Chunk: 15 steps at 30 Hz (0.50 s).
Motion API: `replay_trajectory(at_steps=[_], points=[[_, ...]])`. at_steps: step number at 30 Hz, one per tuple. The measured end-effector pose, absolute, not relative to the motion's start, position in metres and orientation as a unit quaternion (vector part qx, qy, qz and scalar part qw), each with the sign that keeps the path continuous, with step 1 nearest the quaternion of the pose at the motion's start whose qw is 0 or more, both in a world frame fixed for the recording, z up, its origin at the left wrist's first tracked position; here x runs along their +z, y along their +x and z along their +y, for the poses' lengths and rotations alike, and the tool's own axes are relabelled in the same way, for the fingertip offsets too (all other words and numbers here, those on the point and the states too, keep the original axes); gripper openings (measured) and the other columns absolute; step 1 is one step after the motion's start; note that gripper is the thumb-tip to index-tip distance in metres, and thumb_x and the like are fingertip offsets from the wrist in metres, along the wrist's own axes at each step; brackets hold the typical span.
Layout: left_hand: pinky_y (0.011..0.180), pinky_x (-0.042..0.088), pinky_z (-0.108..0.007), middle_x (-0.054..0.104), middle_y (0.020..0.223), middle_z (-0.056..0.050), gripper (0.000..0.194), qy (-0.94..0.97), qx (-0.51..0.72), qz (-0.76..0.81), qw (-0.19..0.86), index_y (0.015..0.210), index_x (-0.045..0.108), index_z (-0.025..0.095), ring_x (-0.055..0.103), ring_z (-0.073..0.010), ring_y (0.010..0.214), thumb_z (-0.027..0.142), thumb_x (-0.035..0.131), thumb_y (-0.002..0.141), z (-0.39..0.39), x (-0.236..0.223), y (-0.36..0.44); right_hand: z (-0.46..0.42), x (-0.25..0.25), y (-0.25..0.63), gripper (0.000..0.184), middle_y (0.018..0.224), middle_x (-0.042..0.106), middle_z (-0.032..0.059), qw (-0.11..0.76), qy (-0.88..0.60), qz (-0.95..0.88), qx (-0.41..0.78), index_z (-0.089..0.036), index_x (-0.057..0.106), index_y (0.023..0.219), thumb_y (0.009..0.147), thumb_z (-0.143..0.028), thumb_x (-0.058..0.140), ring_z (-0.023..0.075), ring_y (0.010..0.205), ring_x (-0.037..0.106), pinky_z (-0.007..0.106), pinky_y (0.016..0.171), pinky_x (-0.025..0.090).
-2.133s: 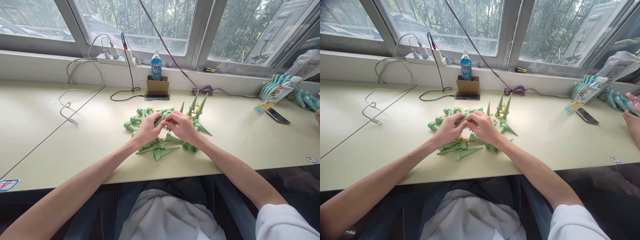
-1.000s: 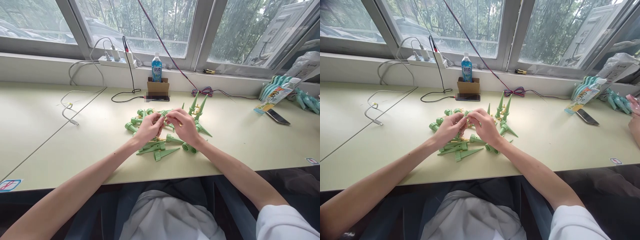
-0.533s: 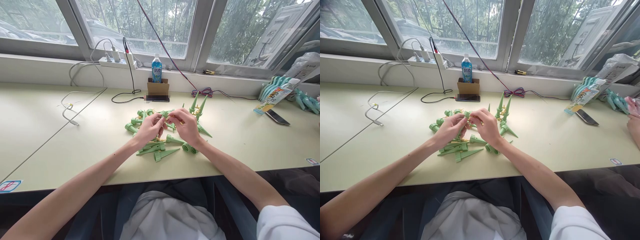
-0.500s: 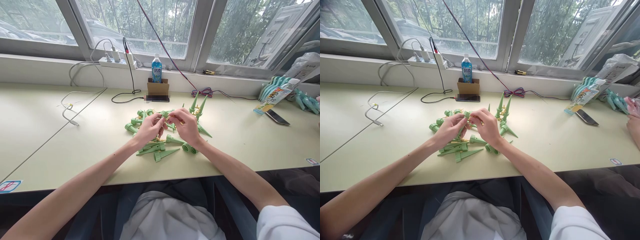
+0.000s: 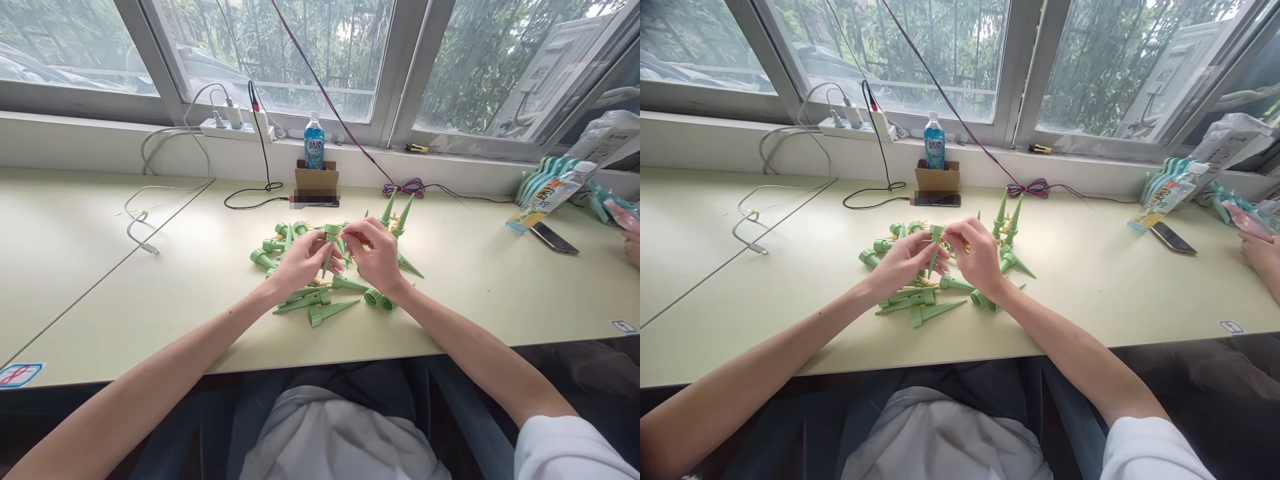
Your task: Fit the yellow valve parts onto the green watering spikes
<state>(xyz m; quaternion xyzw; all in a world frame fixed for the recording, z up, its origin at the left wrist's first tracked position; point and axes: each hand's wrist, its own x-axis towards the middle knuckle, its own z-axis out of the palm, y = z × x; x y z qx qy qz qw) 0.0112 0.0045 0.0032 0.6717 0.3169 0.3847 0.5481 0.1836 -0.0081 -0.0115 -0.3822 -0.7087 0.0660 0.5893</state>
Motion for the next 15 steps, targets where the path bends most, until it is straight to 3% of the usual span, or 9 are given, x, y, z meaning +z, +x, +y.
replay_trajectory(at_steps=[4,9,15], points=[[0.070,0.063,-0.035,0.072,0.082,-0.004,0.031,0.661,0.405,0.322,0.544,0.098,0.051,0.017,0.073,-0.0181,0.068,0.042,0.068,0.088,0.0027,0.0039,0.0122,-0.0093,-0.0108,0.1820,0.012,0.088,0.060,0.0025,0.595,-0.366,-0.712,0.069,-0.022,0.067,0.088,0.096,-0.023,0.059,0.0124,0.069,0.060,0.028,0.061,0.054],[0.060,0.059,-0.032,0.071,0.077,-0.003,0.044,0.660,0.418,0.343,0.521,0.101,0.051,0.017,0.072,-0.0190,0.063,0.049,0.074,0.082,0.0014,0.0044,0.0116,-0.0094,-0.0106,0.1815,0.011,0.088,0.060,0.0026,0.590,-0.368,-0.714,0.077,-0.022,0.066,0.088,0.096,-0.023,0.059,0.0127,0.070,0.061,0.028,0.061,0.055],[0.058,0.056,-0.031,0.071,0.076,-0.002,0.045,0.674,0.431,0.357,0.482,0.098,0.051,0.019,0.072,-0.0191,0.062,0.051,0.075,0.079,0.0023,0.0036,0.0102,-0.0088,-0.0100,0.1821,0.011,0.087,0.061,0.0023,0.596,-0.360,-0.714,0.073,-0.022,0.067,0.087,0.095,-0.022,0.060,0.0129,0.073,0.063,0.028,0.063,0.056]])
